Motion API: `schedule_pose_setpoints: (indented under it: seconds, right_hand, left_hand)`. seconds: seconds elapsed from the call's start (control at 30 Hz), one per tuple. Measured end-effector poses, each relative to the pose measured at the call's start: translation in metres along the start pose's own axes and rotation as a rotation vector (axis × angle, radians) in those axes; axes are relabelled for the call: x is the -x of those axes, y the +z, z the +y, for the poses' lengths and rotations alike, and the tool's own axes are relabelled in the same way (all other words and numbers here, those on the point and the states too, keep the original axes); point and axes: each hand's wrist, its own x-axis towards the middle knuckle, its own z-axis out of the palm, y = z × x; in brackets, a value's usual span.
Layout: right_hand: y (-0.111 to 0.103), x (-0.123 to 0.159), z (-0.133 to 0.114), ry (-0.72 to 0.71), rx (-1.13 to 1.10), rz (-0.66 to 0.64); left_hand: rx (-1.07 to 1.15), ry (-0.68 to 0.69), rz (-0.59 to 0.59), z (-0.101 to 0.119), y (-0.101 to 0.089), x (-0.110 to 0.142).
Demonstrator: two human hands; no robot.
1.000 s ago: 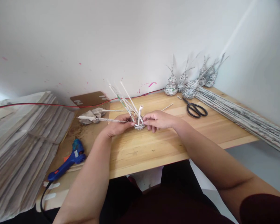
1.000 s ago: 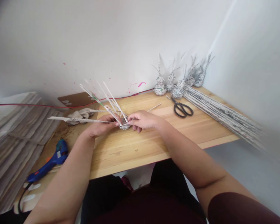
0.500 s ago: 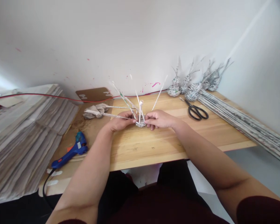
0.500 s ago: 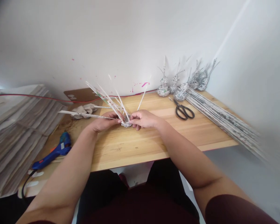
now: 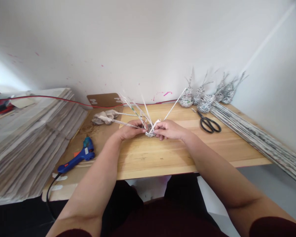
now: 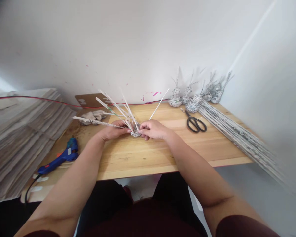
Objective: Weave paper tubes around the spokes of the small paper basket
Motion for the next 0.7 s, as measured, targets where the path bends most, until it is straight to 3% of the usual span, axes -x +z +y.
schedule_pose_setpoints:
  seconds: [0.33,0.7]
  right_hand:
    - [-0.001,-0.003,0.01,0.013,0.036,-0.023]
    - [-0.006,0.006,-0.008,-0.042,0.237,0.001]
  left_hand:
    - [0.115,-0.083,-0.021,0.011,0.004,0.001]
    - [0.144,-0.114,0.029,0.017,0.007,0.002]
